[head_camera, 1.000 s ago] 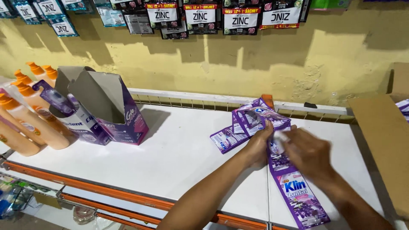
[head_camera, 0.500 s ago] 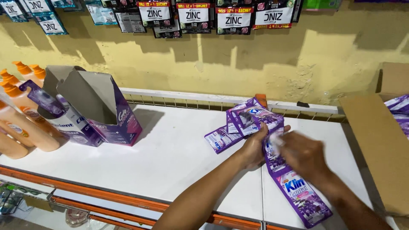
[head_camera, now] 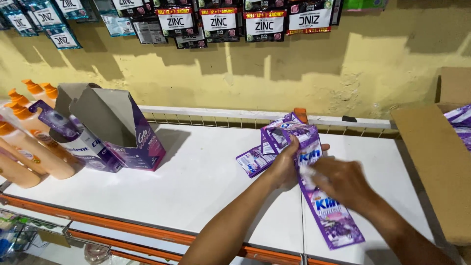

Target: Tearing, folding, and organizing small detergent packets on a counter

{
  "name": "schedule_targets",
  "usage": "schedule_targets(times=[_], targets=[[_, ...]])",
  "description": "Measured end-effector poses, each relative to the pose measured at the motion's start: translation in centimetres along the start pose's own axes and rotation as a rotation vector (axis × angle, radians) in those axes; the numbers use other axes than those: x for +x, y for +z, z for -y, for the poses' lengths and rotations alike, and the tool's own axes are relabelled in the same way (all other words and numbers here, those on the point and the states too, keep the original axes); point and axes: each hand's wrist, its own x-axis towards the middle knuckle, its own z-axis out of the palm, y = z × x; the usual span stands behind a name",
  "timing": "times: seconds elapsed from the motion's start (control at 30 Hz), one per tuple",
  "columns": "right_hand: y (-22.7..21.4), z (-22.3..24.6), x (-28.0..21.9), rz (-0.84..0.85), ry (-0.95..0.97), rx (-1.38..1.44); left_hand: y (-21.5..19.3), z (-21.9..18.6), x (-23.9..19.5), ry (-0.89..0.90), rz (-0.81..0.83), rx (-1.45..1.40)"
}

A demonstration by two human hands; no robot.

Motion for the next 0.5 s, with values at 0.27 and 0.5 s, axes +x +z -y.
schedule_targets(times=[0.27, 0.5], targets=[[-2.1, 1.2, 0.9, 0.255, 0.100, 0.088, 3.1, -2.6, -2.2, 0.012, 0.014, 0.142], [-0.8, -1.0, -0.3, 0.338, 0.142, 0.113, -0.9, -1.2, 0.0, -0.014, 0.041, 0.073]])
